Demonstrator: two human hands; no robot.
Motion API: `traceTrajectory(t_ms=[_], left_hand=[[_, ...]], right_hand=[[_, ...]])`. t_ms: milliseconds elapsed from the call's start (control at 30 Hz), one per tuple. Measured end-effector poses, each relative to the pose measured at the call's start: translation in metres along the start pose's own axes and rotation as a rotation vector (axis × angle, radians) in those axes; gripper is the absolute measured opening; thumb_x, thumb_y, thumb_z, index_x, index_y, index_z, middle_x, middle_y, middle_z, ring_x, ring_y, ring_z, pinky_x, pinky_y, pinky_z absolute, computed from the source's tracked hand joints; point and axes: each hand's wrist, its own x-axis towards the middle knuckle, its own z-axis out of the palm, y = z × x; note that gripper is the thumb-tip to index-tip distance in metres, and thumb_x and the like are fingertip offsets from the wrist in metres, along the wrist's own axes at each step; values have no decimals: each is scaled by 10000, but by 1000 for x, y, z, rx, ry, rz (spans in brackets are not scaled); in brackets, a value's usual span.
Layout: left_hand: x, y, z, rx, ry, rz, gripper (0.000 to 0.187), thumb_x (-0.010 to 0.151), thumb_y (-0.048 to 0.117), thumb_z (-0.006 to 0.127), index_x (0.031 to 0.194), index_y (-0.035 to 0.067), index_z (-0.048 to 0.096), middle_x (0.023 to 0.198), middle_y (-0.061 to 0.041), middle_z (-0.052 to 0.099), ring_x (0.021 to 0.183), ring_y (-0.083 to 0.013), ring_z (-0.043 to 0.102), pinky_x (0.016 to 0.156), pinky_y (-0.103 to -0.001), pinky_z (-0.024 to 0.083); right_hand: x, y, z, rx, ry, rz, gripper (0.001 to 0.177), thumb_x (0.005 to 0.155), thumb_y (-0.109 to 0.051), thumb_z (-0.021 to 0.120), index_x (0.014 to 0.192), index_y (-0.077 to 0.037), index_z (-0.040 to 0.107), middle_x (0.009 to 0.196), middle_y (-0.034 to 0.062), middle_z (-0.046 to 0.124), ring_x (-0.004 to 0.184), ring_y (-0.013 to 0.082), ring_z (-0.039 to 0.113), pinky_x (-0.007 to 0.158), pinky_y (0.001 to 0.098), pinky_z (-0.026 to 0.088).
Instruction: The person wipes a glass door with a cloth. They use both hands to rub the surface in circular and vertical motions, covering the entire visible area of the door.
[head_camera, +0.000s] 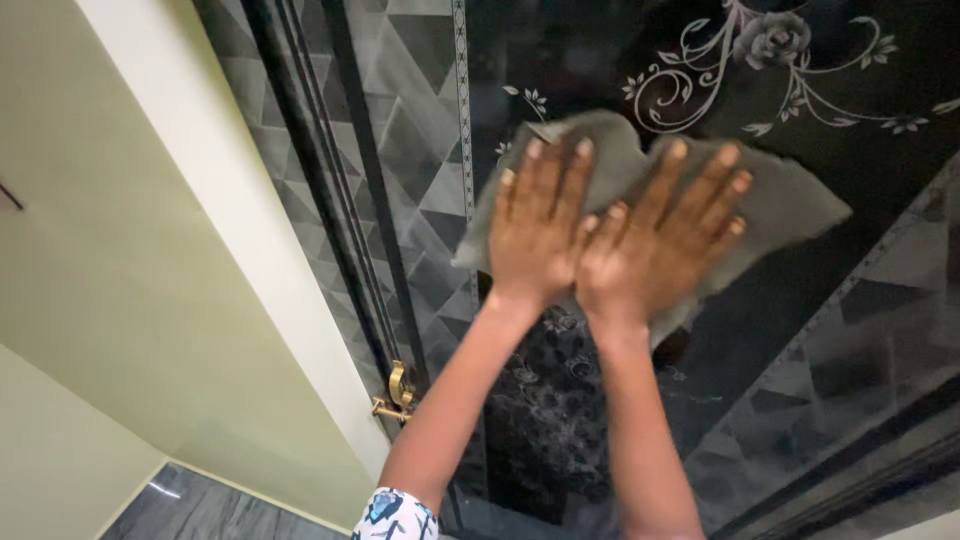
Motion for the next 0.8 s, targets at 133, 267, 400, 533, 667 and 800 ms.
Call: traceTrajectory(t_ms=[133,267,400,533,667,800], left_hand=[[5,-32,-14,-26,-29,-121,627,1104,467,358,1655,169,322,1737,-121,230,1634,-300,223,1339,-521,184],[-31,-62,-4,-43,14,-211,680,1102,511,341,1645,103,305,1724,-171,226,1621,-360,213,1331,-554,152],[-105,-74,28,-92,87,-298,700,1092,486,288,1631,38,299,1709,-232,226,1610,-426,205,1328,-579,124],[-201,-67,72,-93,85,-320,709,1098,467,295,1615,-16,269,1699,-257,201,1589,-471,188,1306,-616,115],[-289,-47,121,-27,33,-195,705,1091,448,347,1579,-58,294,1559,-335,320,1452,-550,315,1258,-696,166],[-349,14,147,-9,-147,-27,653,1005,495,475,1450,18,439,1323,-332,459,1251,-553,451,1151,-718,230]], right_hand=[[11,-43,1,-10,-210,-27,674,1106,-457,212,1698,-145,131,1741,116,35,1613,320,20,1281,496,-29],[-22,-53,35,25,-91,-242,660,1143,-481,278,1701,-136,202,1748,67,95,1616,241,63,1271,461,-30],[-78,-43,76,-5,182,-408,576,1112,-455,400,1599,-165,506,1674,30,384,1579,214,257,1300,436,45],[-151,-8,122,39,203,-449,537,1075,-428,462,1528,-160,574,1625,32,448,1555,211,307,1288,452,110],[-238,59,193,223,135,-450,590,1085,-387,474,1565,-45,441,1659,136,337,1552,333,271,1286,501,173],[-311,148,234,252,143,-263,681,1084,-364,467,1602,41,293,1692,216,210,1549,427,229,1278,556,209]])
